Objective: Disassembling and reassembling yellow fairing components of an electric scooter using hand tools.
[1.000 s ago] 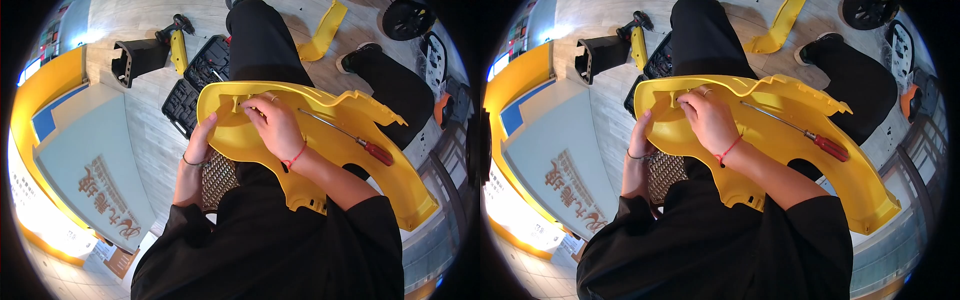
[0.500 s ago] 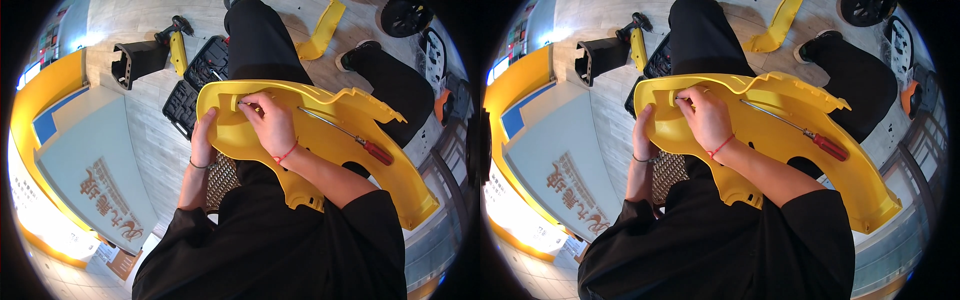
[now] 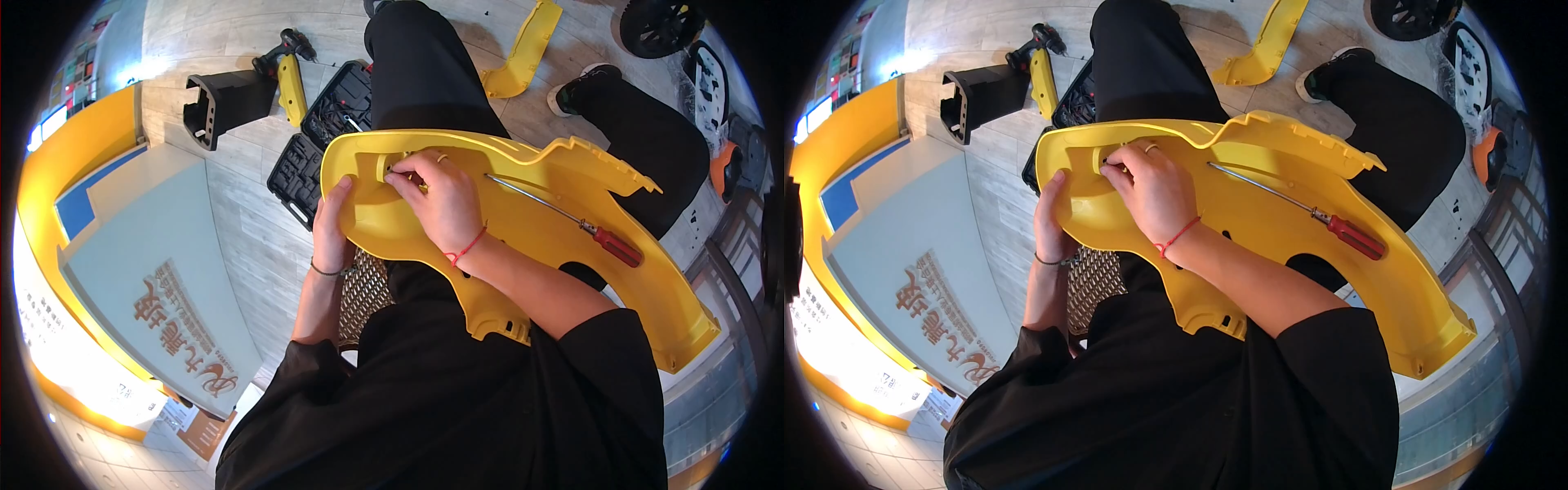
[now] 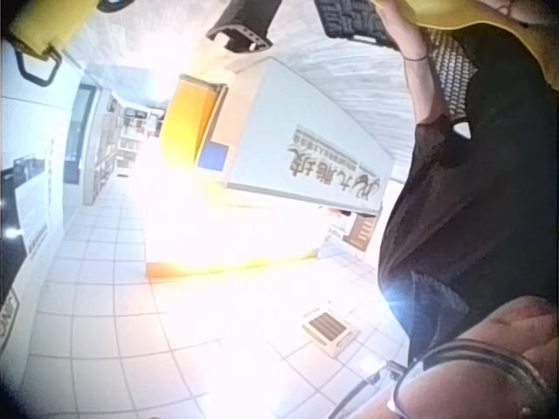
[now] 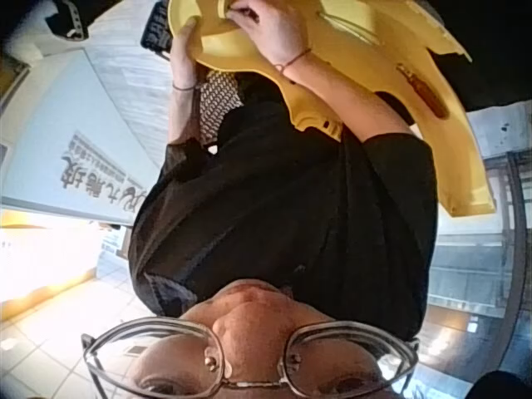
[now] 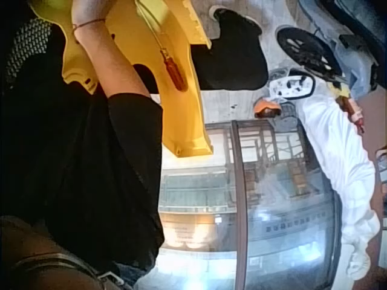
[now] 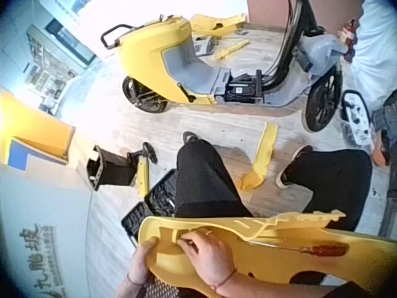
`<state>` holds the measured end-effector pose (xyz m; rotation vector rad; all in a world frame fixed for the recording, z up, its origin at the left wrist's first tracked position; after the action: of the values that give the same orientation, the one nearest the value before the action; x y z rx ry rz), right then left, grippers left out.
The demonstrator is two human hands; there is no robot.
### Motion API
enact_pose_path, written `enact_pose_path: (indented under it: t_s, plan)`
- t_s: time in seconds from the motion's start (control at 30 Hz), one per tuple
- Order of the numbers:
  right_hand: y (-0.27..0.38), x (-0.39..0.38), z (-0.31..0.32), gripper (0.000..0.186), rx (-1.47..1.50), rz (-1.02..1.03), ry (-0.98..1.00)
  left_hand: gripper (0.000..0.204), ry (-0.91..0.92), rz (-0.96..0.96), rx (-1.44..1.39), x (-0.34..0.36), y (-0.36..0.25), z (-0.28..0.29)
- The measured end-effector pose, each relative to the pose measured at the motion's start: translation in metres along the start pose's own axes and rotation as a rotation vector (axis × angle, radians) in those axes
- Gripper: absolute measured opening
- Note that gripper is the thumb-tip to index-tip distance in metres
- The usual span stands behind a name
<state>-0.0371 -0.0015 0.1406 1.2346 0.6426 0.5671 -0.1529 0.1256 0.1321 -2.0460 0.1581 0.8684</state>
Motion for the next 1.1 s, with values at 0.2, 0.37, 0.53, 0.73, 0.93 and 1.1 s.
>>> enact_pose_path:
  t_s: [0.2,0.37,0.53,0.73,0.93,1.1]
  plan:
    - [-0.007,0.0,-0.003,0.012,0.073,-0.023,0.012,0.042,0.007,-0.01,0.002,0.001,0.0,-0.001]
    - [-0.012,-0.001,-0.004,0.012,0.089,-0.054,0.002,0.041,-0.025,-0.003,-0.009,0.002,0.002,0.003]
    - [-0.01,0.001,-0.004,0.013,0.0,-0.031,-0.003,0.041,-0.038,-0.006,-0.011,0.001,0.004,0.004]
    - [-0.008,0.002,-0.006,0.014,-0.044,-0.006,0.027,0.042,-0.039,-0.009,-0.014,0.001,0.003,0.005]
    - [-0.01,0.0,-0.005,0.013,0.023,-0.008,0.039,0.04,-0.023,-0.012,-0.022,0.001,0.001,0.0]
    - [-0.014,0.0,-0.007,0.014,0.022,-0.064,0.089,0.038,-0.008,-0.039,-0.036,0.002,-0.001,-0.005]
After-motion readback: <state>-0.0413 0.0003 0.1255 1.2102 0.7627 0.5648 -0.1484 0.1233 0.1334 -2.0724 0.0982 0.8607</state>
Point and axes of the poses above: each hand's wrist, its own x-axis towards the middle knuckle, its own z-axis out of the back of the hand, y = z × x, the point moved 8 cm from there along x, towards the middle knuckle, and after that the axes turned 15 degrees about y, right-handed, at the moved point
